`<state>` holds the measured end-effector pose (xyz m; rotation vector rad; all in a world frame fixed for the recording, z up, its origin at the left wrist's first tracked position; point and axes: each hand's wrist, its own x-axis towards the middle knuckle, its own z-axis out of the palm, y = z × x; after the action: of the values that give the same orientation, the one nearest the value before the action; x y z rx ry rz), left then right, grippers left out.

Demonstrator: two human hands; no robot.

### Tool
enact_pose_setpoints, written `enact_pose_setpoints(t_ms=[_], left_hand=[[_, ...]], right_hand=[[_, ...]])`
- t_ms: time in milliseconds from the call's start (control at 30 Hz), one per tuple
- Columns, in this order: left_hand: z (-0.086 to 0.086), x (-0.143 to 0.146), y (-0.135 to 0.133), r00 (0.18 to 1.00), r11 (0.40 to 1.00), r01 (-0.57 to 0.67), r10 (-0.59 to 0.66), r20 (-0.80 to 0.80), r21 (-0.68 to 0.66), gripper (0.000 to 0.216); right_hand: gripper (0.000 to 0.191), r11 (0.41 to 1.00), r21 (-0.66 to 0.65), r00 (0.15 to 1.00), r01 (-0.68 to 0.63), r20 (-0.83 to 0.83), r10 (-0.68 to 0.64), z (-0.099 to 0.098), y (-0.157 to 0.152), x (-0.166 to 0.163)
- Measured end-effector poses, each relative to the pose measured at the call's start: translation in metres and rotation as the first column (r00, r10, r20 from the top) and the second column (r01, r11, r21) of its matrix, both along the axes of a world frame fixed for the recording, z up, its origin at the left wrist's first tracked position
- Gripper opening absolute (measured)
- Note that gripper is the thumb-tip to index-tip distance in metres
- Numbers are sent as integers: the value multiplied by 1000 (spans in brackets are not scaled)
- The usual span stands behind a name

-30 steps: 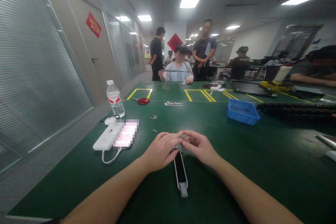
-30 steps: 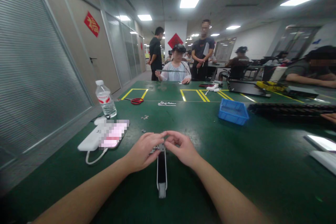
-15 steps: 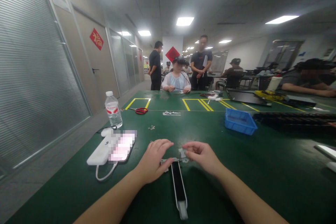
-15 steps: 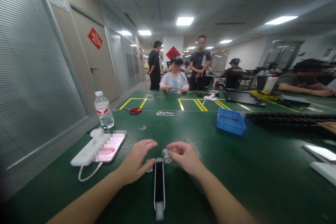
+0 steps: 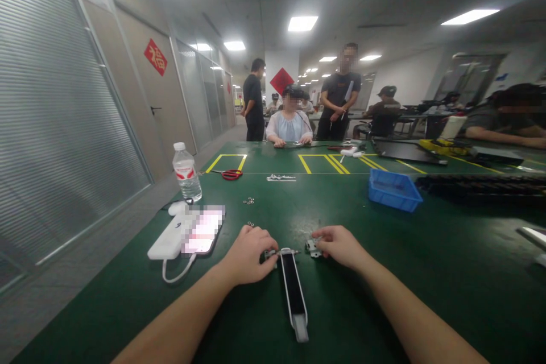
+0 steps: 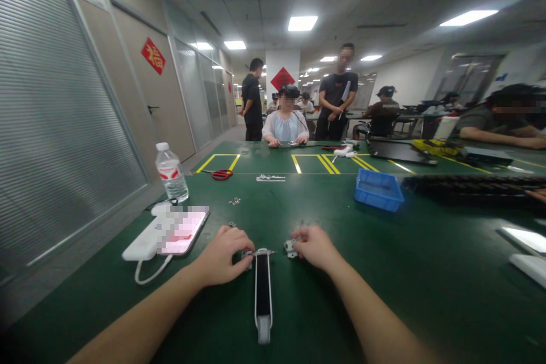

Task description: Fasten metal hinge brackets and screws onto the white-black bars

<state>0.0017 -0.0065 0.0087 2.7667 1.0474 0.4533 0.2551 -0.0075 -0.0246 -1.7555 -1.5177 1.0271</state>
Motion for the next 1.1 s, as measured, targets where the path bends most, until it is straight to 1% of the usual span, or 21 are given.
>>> enact_pose_setpoints(t_ms=[133, 267, 367, 533, 700, 867, 1100], left_hand=[[0, 0, 0, 1000, 1000, 7, -7, -1, -4, 16], [1, -1, 1, 1000, 1000, 4, -4, -2, -4, 16], [0, -1, 1, 1000, 1000, 4, -4, -4, -3, 15], [-1, 0, 2, 1000, 1000, 4, -4, -3, -10, 14], [-3, -1, 3, 1000, 1000, 11, -11, -10, -5, 14], [-6, -2, 5, 1000, 1000, 16, -16, -1, 10, 13], [-3, -1, 3, 1000, 1000, 14, -14, -28, 2, 13]], right_hand=[[23, 1000, -19, 999, -23, 26, 24, 5, -3, -3], [19, 997, -9, 993, -73, 96, 74, 9, -6, -4], [19, 995, 8, 984, -101, 148, 99, 9, -6, -3], [19, 991, 23, 974, -134, 185, 127, 5, -6, -3], [17, 982, 78, 954, -172, 261, 147, 6, -9, -6], [16, 972, 95, 947, -217, 260, 186, 11, -12, -6], [15, 965, 46, 947, -259, 211, 244, 14, -15, -9]])
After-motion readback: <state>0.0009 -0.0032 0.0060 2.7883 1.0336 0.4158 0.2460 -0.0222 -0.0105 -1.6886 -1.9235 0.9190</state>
